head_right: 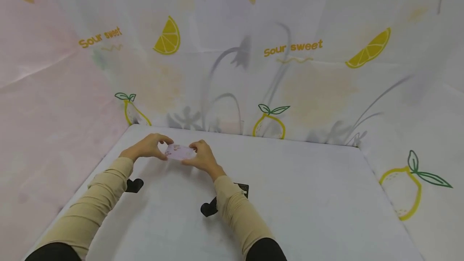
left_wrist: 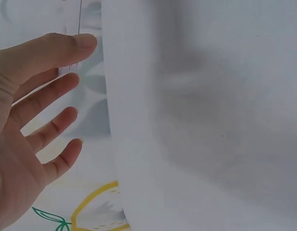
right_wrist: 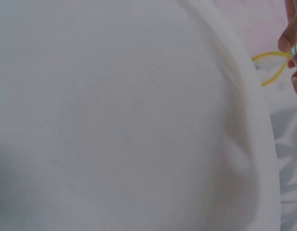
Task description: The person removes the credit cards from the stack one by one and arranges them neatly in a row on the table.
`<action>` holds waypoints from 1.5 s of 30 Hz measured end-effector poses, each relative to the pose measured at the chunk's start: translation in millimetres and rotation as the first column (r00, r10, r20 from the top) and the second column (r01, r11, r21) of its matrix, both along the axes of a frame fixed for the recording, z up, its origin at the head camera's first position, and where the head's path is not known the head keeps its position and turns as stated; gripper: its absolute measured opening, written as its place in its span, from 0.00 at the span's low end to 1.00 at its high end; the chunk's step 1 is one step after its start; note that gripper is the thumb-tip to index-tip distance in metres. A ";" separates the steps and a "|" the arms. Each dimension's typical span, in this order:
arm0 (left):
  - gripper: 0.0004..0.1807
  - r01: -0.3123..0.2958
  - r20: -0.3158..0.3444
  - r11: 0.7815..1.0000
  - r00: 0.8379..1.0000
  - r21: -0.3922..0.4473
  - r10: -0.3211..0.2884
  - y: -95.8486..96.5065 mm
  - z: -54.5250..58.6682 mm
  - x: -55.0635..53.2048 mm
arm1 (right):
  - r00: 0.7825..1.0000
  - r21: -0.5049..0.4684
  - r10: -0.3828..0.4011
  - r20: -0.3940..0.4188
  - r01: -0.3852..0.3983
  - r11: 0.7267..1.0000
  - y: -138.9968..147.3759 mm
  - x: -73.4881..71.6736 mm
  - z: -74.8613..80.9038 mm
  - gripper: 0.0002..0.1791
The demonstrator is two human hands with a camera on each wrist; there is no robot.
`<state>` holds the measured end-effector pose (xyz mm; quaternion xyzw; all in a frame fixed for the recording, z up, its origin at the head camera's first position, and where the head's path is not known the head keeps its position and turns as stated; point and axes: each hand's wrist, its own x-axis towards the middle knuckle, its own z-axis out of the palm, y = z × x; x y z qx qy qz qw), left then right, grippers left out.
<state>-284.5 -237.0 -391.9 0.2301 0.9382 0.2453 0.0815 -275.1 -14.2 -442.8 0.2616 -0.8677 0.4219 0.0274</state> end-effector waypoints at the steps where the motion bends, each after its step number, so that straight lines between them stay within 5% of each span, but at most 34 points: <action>1: 0.30 -0.001 -0.001 1.000 1.000 0.003 0.001 -0.9 -0.6 -0.4 | 1.000 -0.002 -0.003 0.004 0.003 1.000 -1.4 -0.4 0.1 0.30; 11: 0.30 -0.045 -0.007 0.998 0.999 0.048 0.045 -11.0 -10.7 -1.1 | 0.998 0.014 -0.030 0.049 0.029 0.999 -17.5 -6.9 -10.0 0.30; 25: 0.30 -0.126 0.032 0.990 0.992 0.061 0.124 -17.9 -38.4 1.0 | 0.998 0.071 -0.037 0.048 0.034 0.997 -30.1 -4.2 -28.3 0.30; 36: 0.32 -0.224 0.132 0.974 0.967 0.044 0.217 -18.5 -52.5 5.5 | 0.995 0.198 -0.080 0.065 0.066 0.978 -39.4 -2.5 -42.0 0.34; 45: 0.33 -0.241 0.171 0.970 0.957 0.024 0.233 -19.2 -56.9 6.7 | 0.995 0.305 -0.096 0.013 0.088 0.948 -41.7 -2.4 -46.5 0.34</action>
